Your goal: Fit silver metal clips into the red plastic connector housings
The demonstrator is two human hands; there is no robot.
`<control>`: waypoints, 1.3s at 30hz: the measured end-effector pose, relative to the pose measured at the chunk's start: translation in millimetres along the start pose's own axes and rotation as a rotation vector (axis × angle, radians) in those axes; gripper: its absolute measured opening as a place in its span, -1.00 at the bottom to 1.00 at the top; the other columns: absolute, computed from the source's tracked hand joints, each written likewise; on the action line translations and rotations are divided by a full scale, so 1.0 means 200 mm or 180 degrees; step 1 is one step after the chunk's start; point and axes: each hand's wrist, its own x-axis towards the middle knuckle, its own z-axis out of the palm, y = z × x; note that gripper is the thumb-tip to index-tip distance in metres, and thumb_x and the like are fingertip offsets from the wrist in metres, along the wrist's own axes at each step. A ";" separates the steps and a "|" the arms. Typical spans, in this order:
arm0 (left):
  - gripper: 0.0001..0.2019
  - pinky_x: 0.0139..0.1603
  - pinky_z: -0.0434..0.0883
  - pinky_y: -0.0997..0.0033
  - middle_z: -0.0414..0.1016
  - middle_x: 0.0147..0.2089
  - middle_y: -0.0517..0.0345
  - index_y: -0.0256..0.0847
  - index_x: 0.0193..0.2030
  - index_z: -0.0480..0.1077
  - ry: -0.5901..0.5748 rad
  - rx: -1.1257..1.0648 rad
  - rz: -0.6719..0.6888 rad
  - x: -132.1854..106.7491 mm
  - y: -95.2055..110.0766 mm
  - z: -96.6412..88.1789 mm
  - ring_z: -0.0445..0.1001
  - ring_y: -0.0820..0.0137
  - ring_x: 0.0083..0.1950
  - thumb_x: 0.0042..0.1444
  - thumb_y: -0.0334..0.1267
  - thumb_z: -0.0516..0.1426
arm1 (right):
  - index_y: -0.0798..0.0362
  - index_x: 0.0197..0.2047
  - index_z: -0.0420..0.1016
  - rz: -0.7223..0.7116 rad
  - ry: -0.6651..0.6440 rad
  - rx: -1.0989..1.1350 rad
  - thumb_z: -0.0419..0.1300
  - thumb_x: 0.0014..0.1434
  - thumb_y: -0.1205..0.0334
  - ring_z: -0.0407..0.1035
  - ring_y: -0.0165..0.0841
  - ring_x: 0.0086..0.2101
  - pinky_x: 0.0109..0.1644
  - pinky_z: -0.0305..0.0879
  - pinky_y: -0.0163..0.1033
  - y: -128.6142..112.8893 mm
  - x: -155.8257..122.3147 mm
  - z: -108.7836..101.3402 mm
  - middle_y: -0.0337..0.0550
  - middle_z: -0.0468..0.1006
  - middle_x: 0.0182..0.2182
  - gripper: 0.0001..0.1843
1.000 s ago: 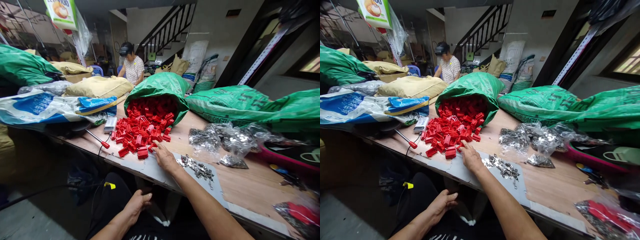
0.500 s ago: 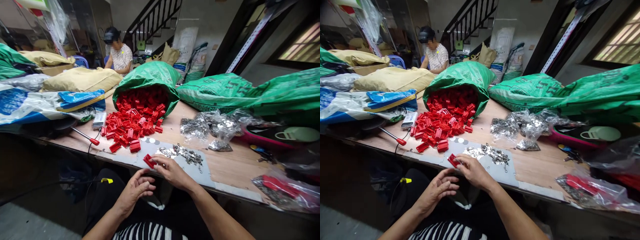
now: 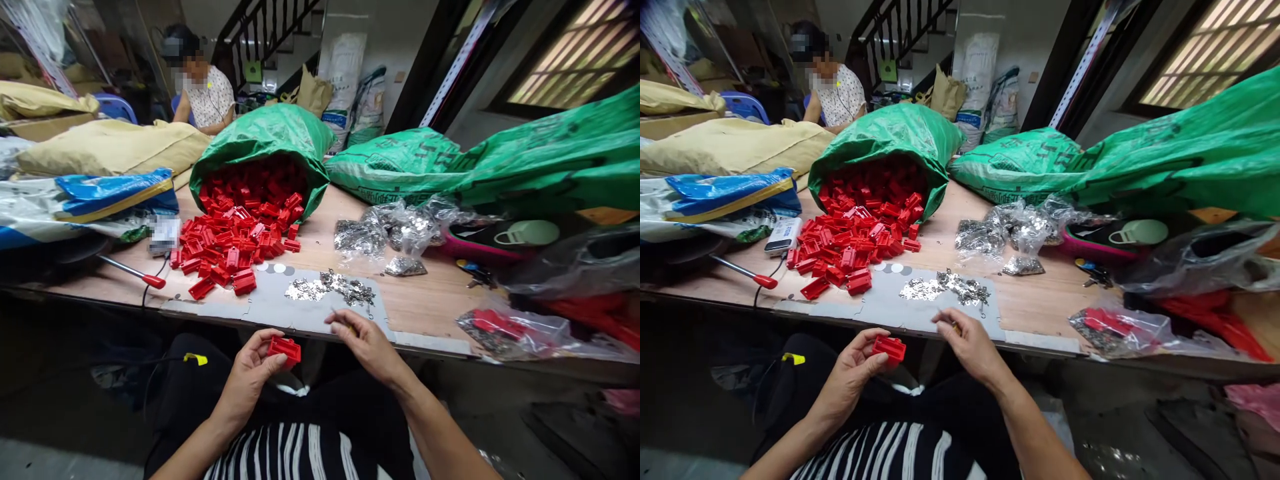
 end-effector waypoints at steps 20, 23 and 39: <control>-0.61 -0.13 0.48 0.40 0.60 -0.17 0.00 -0.26 -0.04 0.36 0.0311 0.0225 -0.0022 0.00 -0.04 -0.02 0.57 0.35 -0.19 -0.01 -0.25 0.30 | 0.00 -0.29 0.46 0.0765 0.1207 -0.1865 0.07 0.21 0.11 0.44 -0.27 -0.29 -0.27 0.21 -0.26 0.26 0.00 -0.23 -0.13 0.59 -0.27 -0.80; -0.61 -0.13 0.48 0.41 0.61 -0.18 0.02 -0.25 -0.04 0.36 0.0307 0.0209 -0.0030 0.00 -0.05 -0.02 0.57 0.36 -0.19 0.00 -0.24 0.30 | 0.00 -0.31 0.45 0.0848 0.1225 -0.2036 0.11 0.20 0.05 0.43 -0.28 -0.33 -0.34 0.15 -0.27 0.25 0.01 -0.20 -0.14 0.58 -0.32 -0.78; -0.61 -0.12 0.50 0.39 0.61 -0.17 0.03 -0.25 -0.05 0.37 0.0374 0.0189 -0.0019 -0.01 -0.04 -0.04 0.59 0.33 -0.18 -0.01 -0.23 0.30 | 0.00 -0.37 0.46 0.1251 0.1103 -0.2179 0.01 0.23 0.04 0.41 -0.27 -0.38 -0.38 0.10 -0.30 0.26 0.01 -0.26 -0.11 0.57 -0.42 -0.70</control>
